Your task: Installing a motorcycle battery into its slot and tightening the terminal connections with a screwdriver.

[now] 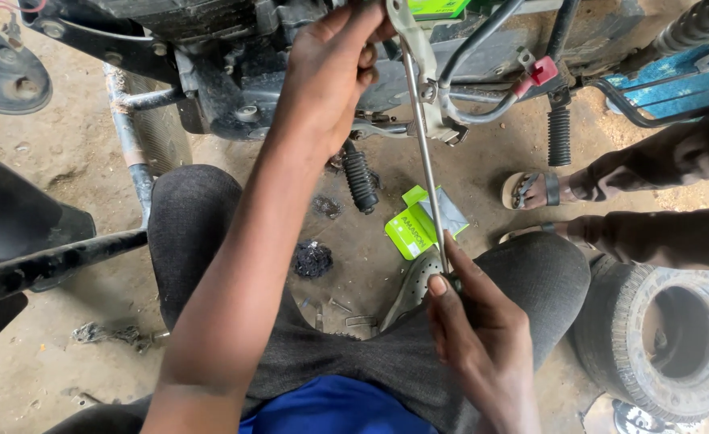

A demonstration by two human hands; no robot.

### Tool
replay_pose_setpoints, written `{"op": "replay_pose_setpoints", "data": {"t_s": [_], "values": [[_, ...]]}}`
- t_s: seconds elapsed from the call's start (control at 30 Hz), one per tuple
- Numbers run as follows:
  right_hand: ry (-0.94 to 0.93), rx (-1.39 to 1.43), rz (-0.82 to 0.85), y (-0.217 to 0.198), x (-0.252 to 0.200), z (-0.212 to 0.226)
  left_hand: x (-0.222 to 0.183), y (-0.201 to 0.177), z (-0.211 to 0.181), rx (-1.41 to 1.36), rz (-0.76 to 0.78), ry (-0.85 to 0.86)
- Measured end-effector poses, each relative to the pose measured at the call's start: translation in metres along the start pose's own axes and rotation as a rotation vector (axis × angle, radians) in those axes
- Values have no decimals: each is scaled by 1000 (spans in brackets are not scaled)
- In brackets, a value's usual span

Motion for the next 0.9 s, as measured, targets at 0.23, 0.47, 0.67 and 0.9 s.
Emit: {"op": "replay_pose_setpoints", "data": {"t_s": [0.23, 0.47, 0.67, 0.9], "values": [[-680, -532, -93, -2, -15, 57, -41, 14, -34, 464, 210, -109], [-12, 814, 456, -16, -4, 33, -65, 21, -37, 534, 476, -253], [-56, 848, 513, -19, -4, 36, -82, 33, -16, 559, 633, -301], [-695, -470, -128, -4, -57, 10, -84, 37, 8, 413, 485, -215]]}}
Point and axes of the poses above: each hand's wrist, its own x-axis towards the middle knuckle, its own y-axis out of the palm, z = x × y, the point moved 2 cm from there along x, towards the middle knuckle, and after that the axes turned 2 degrees about z, right-handed, at the moved point
